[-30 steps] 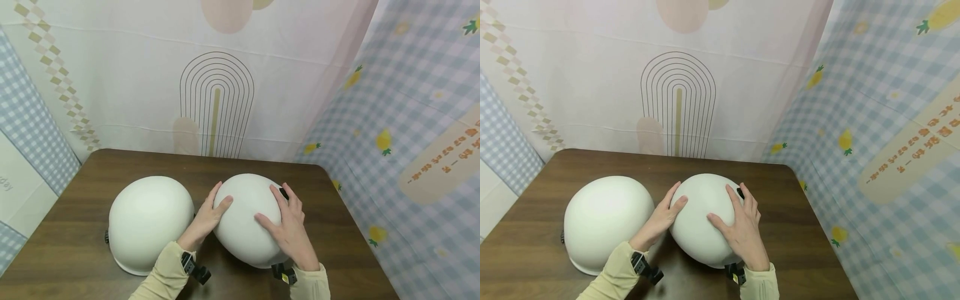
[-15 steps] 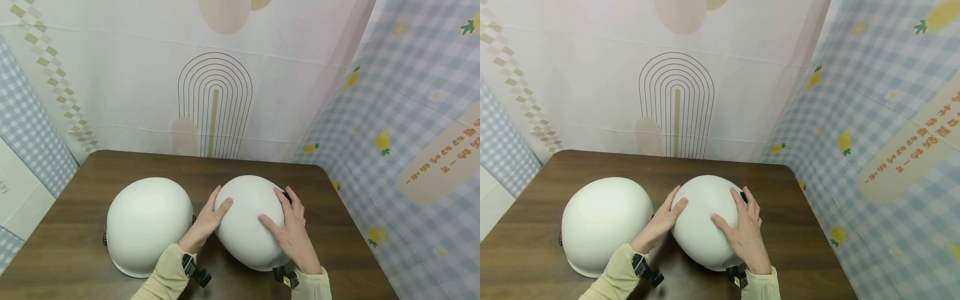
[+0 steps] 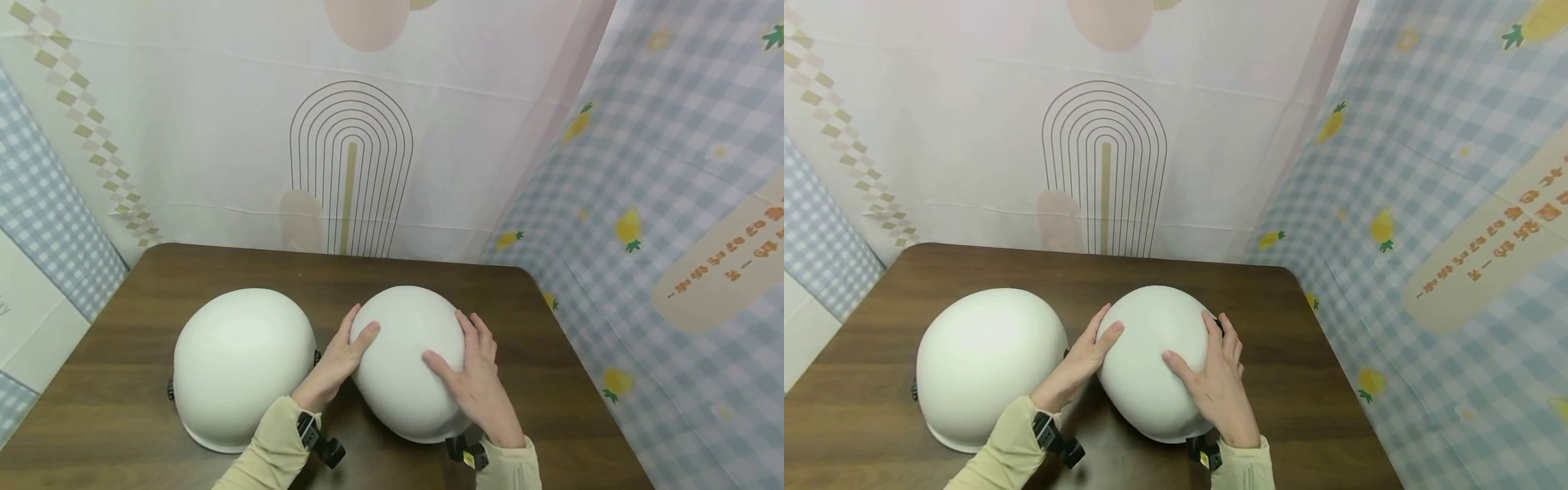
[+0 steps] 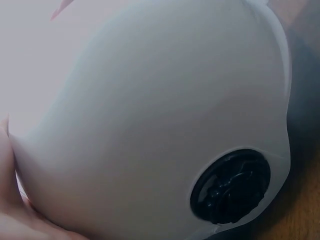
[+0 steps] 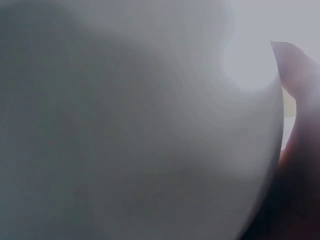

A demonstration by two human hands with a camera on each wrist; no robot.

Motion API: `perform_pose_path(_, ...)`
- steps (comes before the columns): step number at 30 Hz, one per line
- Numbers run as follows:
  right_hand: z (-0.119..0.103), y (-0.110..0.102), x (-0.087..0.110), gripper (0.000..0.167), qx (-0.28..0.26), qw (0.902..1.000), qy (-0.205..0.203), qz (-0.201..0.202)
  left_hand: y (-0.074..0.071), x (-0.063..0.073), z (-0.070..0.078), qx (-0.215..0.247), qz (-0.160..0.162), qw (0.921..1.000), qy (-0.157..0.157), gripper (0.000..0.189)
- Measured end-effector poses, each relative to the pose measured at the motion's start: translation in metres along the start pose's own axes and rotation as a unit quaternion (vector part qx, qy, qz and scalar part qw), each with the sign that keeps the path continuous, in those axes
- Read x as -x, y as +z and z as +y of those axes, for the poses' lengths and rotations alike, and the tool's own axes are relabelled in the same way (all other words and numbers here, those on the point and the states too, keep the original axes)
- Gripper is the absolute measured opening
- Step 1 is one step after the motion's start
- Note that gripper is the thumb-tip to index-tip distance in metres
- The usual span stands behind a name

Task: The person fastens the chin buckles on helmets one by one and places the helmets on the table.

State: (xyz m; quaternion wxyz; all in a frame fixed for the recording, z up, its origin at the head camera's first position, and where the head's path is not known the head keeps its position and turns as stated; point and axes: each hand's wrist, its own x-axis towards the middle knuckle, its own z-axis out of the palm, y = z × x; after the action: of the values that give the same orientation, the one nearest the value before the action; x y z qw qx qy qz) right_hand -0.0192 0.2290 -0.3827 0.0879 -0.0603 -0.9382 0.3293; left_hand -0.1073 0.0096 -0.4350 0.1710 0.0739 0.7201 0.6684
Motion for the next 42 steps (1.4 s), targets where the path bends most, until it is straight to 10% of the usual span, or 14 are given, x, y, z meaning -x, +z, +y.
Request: perform_pose_path(42, 0.012, 0.012, -0.003, 0.102, -0.044, 0.9944, 0.078, -0.057, 0.004, -0.004, -0.007, -0.039, 0.007, 0.9991, -0.016, 0.087)
